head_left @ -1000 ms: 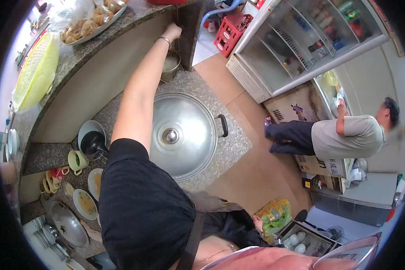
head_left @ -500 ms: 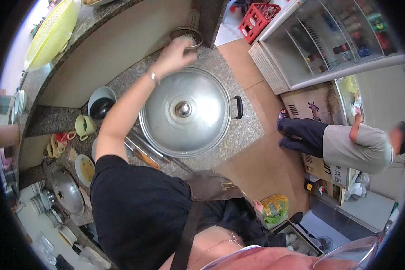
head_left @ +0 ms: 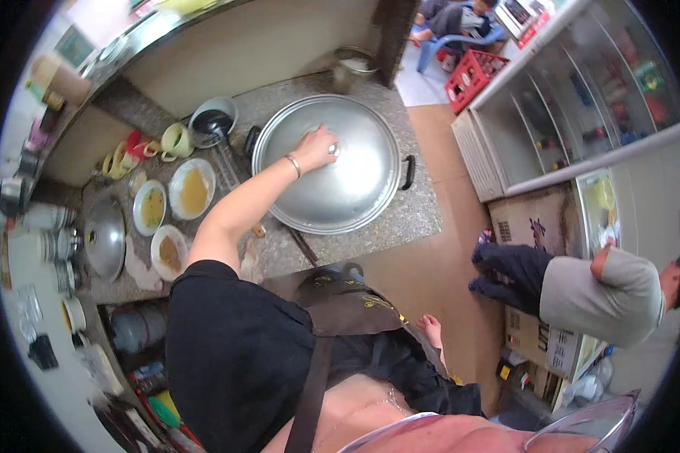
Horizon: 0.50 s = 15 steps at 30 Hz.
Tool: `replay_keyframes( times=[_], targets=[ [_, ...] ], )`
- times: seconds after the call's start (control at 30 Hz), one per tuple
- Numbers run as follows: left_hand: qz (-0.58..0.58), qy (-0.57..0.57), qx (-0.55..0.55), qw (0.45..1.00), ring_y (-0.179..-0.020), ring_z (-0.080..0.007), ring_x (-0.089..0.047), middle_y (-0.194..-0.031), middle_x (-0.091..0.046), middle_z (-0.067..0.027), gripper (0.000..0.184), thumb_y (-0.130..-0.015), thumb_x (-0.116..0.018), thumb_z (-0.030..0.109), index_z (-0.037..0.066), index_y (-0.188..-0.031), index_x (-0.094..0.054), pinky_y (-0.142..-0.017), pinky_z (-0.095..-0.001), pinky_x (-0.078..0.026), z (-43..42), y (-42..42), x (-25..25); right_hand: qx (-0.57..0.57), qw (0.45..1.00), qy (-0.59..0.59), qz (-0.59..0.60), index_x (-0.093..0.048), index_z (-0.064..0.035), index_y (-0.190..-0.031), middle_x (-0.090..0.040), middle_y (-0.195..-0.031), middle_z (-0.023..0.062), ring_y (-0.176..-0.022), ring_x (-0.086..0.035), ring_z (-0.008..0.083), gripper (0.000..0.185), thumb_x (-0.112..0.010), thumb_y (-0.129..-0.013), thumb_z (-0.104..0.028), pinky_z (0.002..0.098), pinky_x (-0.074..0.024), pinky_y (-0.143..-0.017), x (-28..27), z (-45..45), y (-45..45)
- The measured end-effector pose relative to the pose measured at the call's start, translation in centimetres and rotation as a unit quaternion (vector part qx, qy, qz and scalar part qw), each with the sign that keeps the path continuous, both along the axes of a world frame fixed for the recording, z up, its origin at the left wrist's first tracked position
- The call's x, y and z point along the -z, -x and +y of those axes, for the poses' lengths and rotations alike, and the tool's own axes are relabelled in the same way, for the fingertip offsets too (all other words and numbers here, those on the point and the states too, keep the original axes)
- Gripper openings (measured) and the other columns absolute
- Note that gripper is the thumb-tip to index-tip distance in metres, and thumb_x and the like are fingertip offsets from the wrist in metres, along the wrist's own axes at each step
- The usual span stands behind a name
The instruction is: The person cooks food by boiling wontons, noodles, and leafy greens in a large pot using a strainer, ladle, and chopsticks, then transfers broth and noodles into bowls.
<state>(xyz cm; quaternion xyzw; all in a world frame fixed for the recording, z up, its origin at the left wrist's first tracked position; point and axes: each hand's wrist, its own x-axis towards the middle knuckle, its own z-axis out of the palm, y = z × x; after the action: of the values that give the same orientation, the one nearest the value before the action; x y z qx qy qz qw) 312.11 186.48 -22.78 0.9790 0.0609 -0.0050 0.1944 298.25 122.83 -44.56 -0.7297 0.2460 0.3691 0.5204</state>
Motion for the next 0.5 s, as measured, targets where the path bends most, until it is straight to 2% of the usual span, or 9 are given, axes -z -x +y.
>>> replay_keyframes(
  times=[0.07,0.1,0.13,0.23,0.27,0.33,0.4,0.47,0.5],
  targets=[
    [-0.051,0.005,0.031,0.998,-0.095,-0.0344,-0.053,-0.092,-0.054,-0.0193,0.024,-0.066,-0.063,0.015,0.008,-0.089,-0.064,-0.082,-0.0422,-0.045,-1.2,1.8,-2.4,-0.010,1.000,0.016,-0.019,-0.056,0.0013,-0.105,-0.063,-0.088,0.0085,-0.075,-0.061,0.0178,0.026,-0.055,-0.089,-0.019,0.0301,-0.0510,-0.069,-0.6,-2.0,-0.8],
    [-0.089,-0.005,0.035,0.995,-0.095,-0.0339,-0.053,-0.091,-0.055,-0.0195,0.024,-0.066,-0.063,0.015,0.008,-0.089,-0.063,-0.082,-0.0425,-0.045,-1.2,3.0,-3.7,-0.029,0.999,0.014,-0.029,-0.056,0.0002,-0.104,-0.062,-0.085,0.0073,-0.073,-0.061,0.0171,0.025,-0.055,-0.089,-0.019,0.0284,-0.0498,-0.062,0.0,-3.3,-1.1],
    [-0.071,-0.016,0.015,0.997,-0.094,-0.0340,-0.053,-0.091,-0.055,-0.0193,0.025,-0.066,-0.064,0.017,0.008,-0.090,-0.064,-0.082,-0.0429,-0.045,-1.5,4.5,-5.6,-0.053,0.998,0.009,-0.038,-0.056,-0.0010,-0.103,-0.061,-0.082,0.0060,-0.070,-0.061,0.0165,0.024,-0.054,-0.088,-0.019,0.0266,-0.0486,-0.056,2.0,-5.0,-1.7],
    [-0.040,-0.046,-0.070,0.996,-0.092,-0.0335,-0.053,-0.092,-0.056,-0.0187,0.031,-0.065,-0.065,0.020,0.008,-0.094,-0.065,-0.081,-0.0430,-0.044,-1.3,10.8,-12.7,-0.104,0.994,-0.006,-0.030,-0.056,0.0006,-0.095,-0.061,-0.079,0.0067,-0.066,-0.060,0.0163,0.019,-0.056,-0.087,-0.016,0.0261,-0.0477,-0.052,9.8,-8.4,-4.8],
    [-0.040,-0.053,-0.098,0.993,-0.092,-0.0335,-0.053,-0.092,-0.056,-0.0187,0.031,-0.065,-0.065,0.020,0.008,-0.094,-0.065,-0.081,-0.0430,-0.044,-0.2,13.7,-14.3,-0.121,0.992,-0.012,-0.024,-0.056,0.0011,-0.093,-0.061,-0.078,0.0069,-0.064,-0.060,0.0162,0.017,-0.056,-0.087,-0.015,0.0259,-0.0474,-0.051,10.7,-7.9,-5.4],
    [-0.075,-0.040,-0.134,0.987,-0.091,-0.0322,-0.054,-0.091,-0.056,-0.0174,0.034,-0.064,-0.066,0.021,0.009,-0.096,-0.066,-0.079,-0.0411,-0.045,2.3,19.1,-16.1,-0.166,0.985,-0.027,-0.048,-0.056,0.0015,-0.091,-0.061,-0.077,0.0074,-0.063,-0.059,0.0157,0.016,-0.057,-0.086,-0.014,0.0256,-0.0471,-0.051,7.4,-2.2,-5.9],
    [-0.093,-0.030,-0.209,0.973,-0.084,-0.0318,-0.053,-0.084,-0.054,-0.0171,0.034,-0.064,-0.067,0.024,0.011,-0.096,-0.067,-0.075,-0.0399,-0.045,5.7,25.3,-16.9,-0.247,0.963,-0.037,-0.106,-0.056,0.0012,-0.093,-0.061,-0.079,0.0077,-0.064,-0.059,0.0147,0.016,-0.058,-0.086,-0.013,0.0253,-0.0470,-0.053,-3.0,9.7,-4.9],
    [-0.121,-0.028,-0.274,0.954,-0.077,-0.0301,-0.055,-0.080,-0.056,-0.0181,0.036,-0.064,-0.068,0.024,0.011,-0.098,-0.068,-0.071,-0.0381,-0.045,8.6,32.6,-18.3,-0.201,0.959,-0.167,-0.107,-0.057,0.0014,-0.098,-0.061,-0.084,0.0089,-0.068,-0.058,0.0143,0.020,-0.059,-0.086,-0.015,0.0254,-0.0469,-0.058,-0.5,16.0,-3.0],
    [-0.154,-0.074,-0.300,0.938,-0.070,-0.0284,-0.058,-0.076,-0.060,-0.0174,0.037,-0.064,-0.067,0.024,0.010,-0.098,-0.068,-0.065,-0.0357,-0.046,10.7,36.4,-17.7,-0.221,0.943,-0.158,-0.190,-0.057,0.0017,-0.101,-0.060,-0.086,0.0095,-0.071,-0.057,0.0157,0.023,-0.060,-0.086,-0.016,0.0269,-0.0472,-0.061,0.0,19.3,-1.3]
  ],
)
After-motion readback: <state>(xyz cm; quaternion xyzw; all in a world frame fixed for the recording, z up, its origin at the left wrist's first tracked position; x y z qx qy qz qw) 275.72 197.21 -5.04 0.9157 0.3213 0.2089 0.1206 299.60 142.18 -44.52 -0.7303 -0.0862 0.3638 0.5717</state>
